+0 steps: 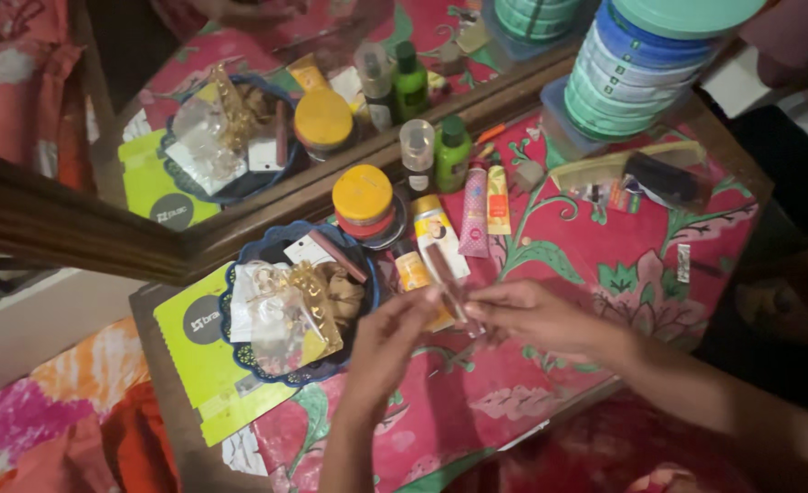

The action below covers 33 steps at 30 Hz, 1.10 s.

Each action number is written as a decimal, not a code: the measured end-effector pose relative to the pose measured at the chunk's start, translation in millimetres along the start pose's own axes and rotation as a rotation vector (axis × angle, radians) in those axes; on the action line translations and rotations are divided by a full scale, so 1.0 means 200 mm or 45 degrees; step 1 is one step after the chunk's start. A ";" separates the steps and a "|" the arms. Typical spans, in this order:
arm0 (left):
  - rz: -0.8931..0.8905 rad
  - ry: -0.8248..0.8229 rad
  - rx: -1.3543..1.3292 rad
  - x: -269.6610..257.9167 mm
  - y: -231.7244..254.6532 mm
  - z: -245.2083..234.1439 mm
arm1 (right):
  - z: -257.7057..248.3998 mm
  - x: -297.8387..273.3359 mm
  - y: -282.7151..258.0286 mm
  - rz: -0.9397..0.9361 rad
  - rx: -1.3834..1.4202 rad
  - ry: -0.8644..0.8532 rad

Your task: The person organizes a cluttered vanity table by picking up and sorting various cosmetic items, including tubes, jars, and hair accessories. They move items from a central pile into a blue decorative tray and arrange them neatly on the table surface.

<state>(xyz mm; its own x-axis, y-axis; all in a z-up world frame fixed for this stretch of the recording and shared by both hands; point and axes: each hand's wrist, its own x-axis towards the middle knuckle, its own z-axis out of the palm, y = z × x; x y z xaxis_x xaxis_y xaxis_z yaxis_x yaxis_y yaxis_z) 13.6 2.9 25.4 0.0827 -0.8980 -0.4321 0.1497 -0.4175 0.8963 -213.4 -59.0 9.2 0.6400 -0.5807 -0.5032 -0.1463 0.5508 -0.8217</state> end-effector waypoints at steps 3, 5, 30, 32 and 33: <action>0.001 0.017 -0.080 -0.01 0.03 0.01 | 0.11 0.06 -0.07 -0.024 0.018 -0.061; 0.065 0.066 -0.097 0.01 0.01 -0.03 | 0.15 0.08 -0.11 0.019 -0.012 0.005; 0.199 0.910 0.066 0.14 -0.13 -0.61 | -0.88 -0.10 0.54 0.014 -1.211 2.001; 0.179 0.904 0.009 0.12 -0.13 -0.61 | -0.90 -0.11 0.53 0.224 -1.216 1.957; 0.168 0.906 -0.015 0.12 -0.13 -0.61 | -0.92 -0.11 0.53 0.328 -1.218 1.932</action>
<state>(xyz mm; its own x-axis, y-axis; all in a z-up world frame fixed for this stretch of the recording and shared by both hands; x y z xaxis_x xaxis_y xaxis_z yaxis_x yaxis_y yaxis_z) 132.4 8.8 -19.8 0.7214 -0.6313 -0.2848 0.1050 -0.3068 0.9460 -382.5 -97.5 -116.3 -0.5555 -0.8305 0.0405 -0.8064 0.5262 -0.2701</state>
